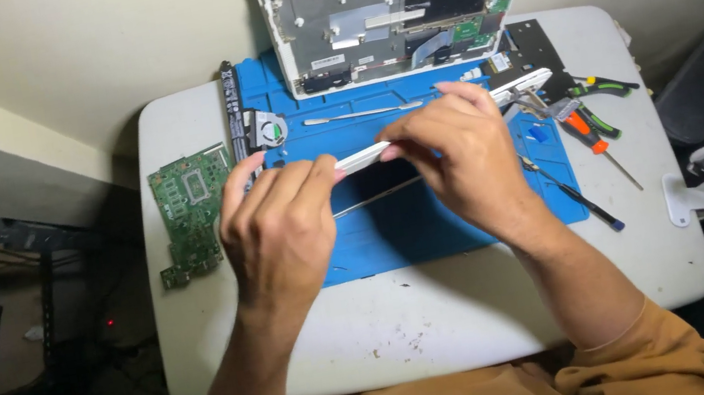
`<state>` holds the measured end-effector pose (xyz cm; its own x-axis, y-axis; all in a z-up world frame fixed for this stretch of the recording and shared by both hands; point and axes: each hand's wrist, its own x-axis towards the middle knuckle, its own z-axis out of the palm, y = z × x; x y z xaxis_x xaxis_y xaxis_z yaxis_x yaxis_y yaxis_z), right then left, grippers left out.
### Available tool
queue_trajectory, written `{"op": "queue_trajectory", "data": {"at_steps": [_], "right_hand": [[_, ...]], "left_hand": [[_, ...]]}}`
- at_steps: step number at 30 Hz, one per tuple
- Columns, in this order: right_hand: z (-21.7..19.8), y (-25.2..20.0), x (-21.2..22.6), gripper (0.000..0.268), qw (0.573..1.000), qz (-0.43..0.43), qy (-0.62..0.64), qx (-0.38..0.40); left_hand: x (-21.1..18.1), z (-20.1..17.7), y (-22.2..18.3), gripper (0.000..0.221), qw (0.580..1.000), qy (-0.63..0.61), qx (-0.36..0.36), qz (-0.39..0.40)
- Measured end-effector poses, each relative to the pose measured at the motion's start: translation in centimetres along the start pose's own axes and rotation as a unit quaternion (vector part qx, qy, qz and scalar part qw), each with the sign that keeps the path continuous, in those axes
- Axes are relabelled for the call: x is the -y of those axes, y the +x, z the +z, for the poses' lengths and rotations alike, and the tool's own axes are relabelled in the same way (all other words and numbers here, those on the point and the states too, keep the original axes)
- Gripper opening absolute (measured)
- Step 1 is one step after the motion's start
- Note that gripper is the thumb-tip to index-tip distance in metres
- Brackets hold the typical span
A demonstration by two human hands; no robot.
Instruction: Assembling a laptop screen by connecting internal display cables and fitting the plastic bezel onto the frame.
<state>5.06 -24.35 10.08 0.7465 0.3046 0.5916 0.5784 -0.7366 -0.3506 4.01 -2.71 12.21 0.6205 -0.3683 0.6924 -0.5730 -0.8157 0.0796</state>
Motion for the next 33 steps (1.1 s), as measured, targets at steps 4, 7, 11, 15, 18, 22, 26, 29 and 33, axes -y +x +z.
{"op": "queue_trajectory", "data": {"at_steps": [4, 7, 11, 15, 18, 22, 26, 29, 33], "right_hand": [[2.9, -4.0, 0.7, 0.047, 0.962, -0.044, -0.015, -0.269], [5.4, -9.5, -2.0, 0.039, 0.852, -0.024, 0.095, -0.514], [0.9, -7.7, -5.3, 0.012, 0.85, 0.114, 0.154, -0.491], [0.3, -7.1, -9.1, 0.043, 0.864, 0.237, 0.357, -0.266], [2.0, -7.3, -11.3, 0.035, 0.805, 0.241, 0.478, -0.255], [3.0, -8.3, -13.0, 0.03, 0.79, 0.243, 0.498, -0.262], [1.9, -7.7, -12.5, 0.025, 0.794, 0.244, 0.495, -0.255], [1.8, -7.5, -12.2, 0.022, 0.805, 0.232, 0.487, -0.247], [2.6, -7.9, -12.4, 0.021, 0.798, 0.232, 0.494, -0.255]], "left_hand": [[1.0, 1.0, -1.4, 0.007, 1.0, 0.0, 0.021, 0.004], [0.6, 0.0, -1.0, 0.009, 0.999, 0.013, 0.028, 0.01], [-0.7, -0.5, -0.3, 0.011, 0.996, 0.039, 0.074, 0.022], [-3.4, 1.1, 1.0, 0.015, 0.995, 0.043, 0.089, 0.015], [-6.3, 3.8, 2.1, 0.023, 0.996, -0.017, 0.083, 0.021], [-9.5, 7.3, 3.6, 0.021, 0.996, -0.076, 0.018, 0.037], [-10.0, 9.7, 4.2, 0.018, 0.996, -0.084, -0.01, 0.033], [-9.9, 10.0, 4.5, 0.011, 0.994, -0.107, -0.011, 0.015], [-9.9, 10.9, 4.3, 0.017, 0.994, -0.107, -0.021, -0.008]]}}
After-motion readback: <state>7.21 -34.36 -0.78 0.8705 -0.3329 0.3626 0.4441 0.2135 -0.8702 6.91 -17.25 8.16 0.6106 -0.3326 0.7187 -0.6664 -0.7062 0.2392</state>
